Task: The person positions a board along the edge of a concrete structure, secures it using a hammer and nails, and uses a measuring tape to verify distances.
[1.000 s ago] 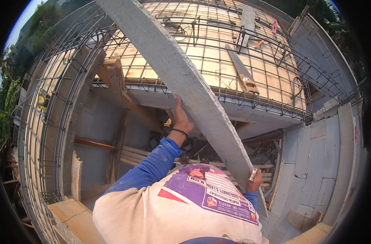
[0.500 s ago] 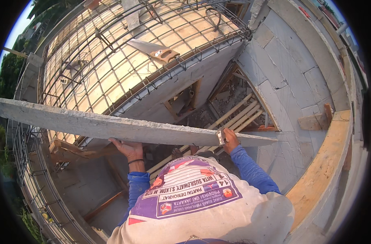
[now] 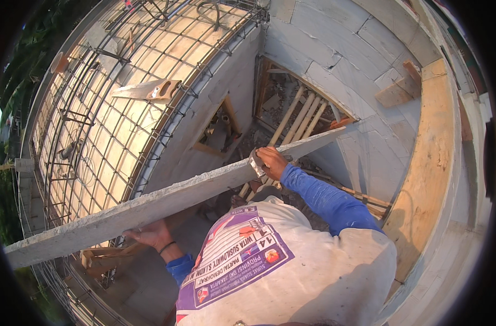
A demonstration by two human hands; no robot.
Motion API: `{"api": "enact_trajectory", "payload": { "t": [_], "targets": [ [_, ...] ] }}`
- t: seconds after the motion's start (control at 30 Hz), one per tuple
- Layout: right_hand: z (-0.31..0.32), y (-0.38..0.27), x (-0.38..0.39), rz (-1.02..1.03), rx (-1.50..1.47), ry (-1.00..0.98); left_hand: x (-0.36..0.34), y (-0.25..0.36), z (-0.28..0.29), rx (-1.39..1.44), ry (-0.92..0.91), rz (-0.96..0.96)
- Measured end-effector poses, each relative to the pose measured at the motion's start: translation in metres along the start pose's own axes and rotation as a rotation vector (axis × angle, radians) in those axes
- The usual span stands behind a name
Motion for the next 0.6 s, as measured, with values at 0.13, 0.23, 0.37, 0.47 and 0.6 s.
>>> {"api": "enact_trajectory", "payload": {
  "t": [0.13, 0.23, 0.37, 0.47, 0.6],
  "targets": [
    [-0.007, 0.004, -0.013, 0.003, -0.047, -0.019, -0.003, 0.011, -0.010, -0.044, -0.017, -0.057],
    [-0.017, 0.013, -0.021, -0.017, -0.070, -0.093, -0.008, 0.020, -0.002, -0.016, -0.051, -0.069],
    [-0.034, 0.025, -0.020, -0.014, -0.095, -0.183, 0.012, 0.012, -0.018, 0.033, -0.047, -0.105],
    [-0.057, 0.032, -0.023, 0.001, -0.097, -0.240, 0.014, 0.015, -0.021, 0.045, -0.044, -0.144],
    [-0.088, 0.046, -0.021, -0.034, -0.132, -0.256, 0.006, 0.026, -0.003, -0.010, 0.021, -0.213]
  ]
}}
Point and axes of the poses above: each hand's wrist, its own x-axis away from the middle knuckle, its own z-axis out of the back of the hand, y = z × x, the point moved 9 cm from there along -x, towards the middle knuckle, and after that the axes turned 1 degree about y, right-handed, at the moved point
